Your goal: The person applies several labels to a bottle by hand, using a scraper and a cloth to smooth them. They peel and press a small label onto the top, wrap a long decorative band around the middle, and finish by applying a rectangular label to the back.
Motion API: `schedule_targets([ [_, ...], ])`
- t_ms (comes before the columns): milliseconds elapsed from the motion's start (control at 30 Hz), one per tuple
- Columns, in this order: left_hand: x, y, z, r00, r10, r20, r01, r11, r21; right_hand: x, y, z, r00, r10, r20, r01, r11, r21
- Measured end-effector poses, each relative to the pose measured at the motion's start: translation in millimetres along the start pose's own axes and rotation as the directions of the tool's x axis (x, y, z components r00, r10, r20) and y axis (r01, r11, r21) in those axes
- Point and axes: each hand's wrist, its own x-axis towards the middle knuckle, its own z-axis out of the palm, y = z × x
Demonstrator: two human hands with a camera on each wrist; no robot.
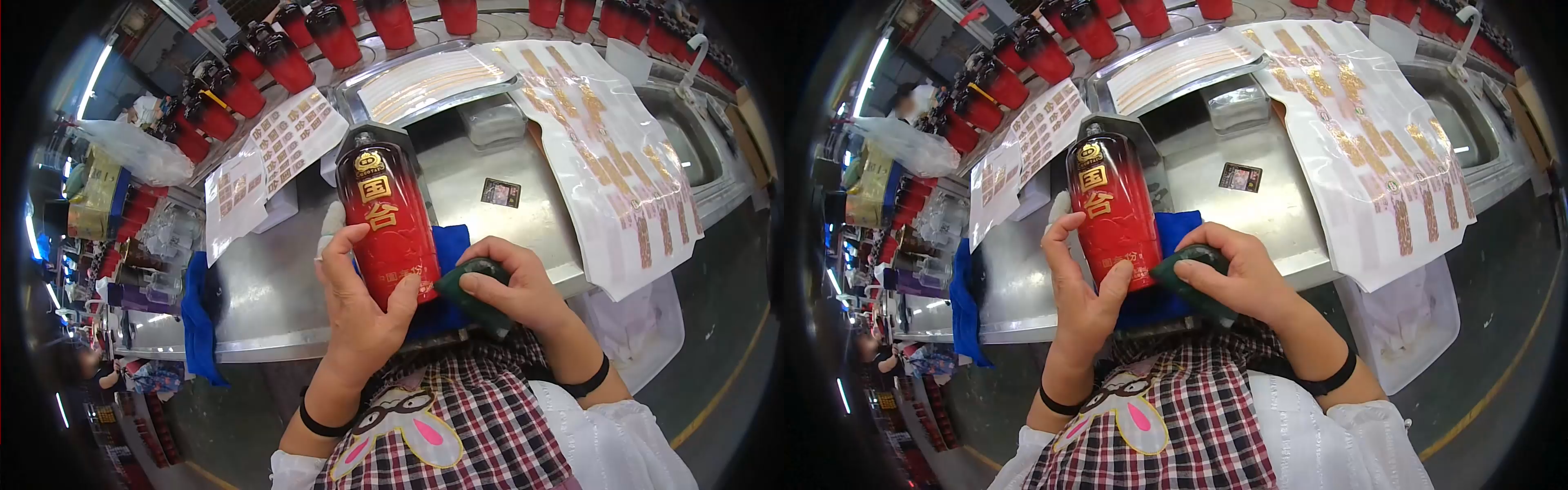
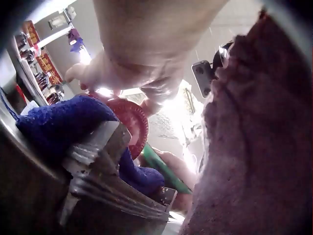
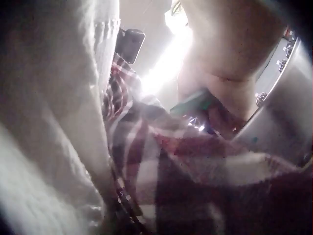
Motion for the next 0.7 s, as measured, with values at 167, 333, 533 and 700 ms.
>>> schedule_targets([
  [167,1.3,3.1,1.5,1.000,0.006,-0.004,-0.006,1.000,0.011,1.1,2.5,-1.3,1.000,-0.005,-0.010,0.005,1.000,0.030],
  [333,1.2,4.8,5.2,0.999,0.042,-0.015,-0.041,0.997,0.063,3.8,-1.9,5.1,0.999,0.024,-0.037,-0.023,0.999,0.024],
  [533,1.6,11.1,5.0,0.999,0.026,-0.020,-0.024,0.996,0.090,6.1,-2.2,10.7,0.998,-0.055,-0.043,0.058,0.994,0.097],
  [700,1.3,5.9,10.2,0.999,0.041,-0.035,-0.038,0.995,0.091,5.9,1.4,10.9,0.998,-0.041,-0.057,0.047,0.993,0.110],
])
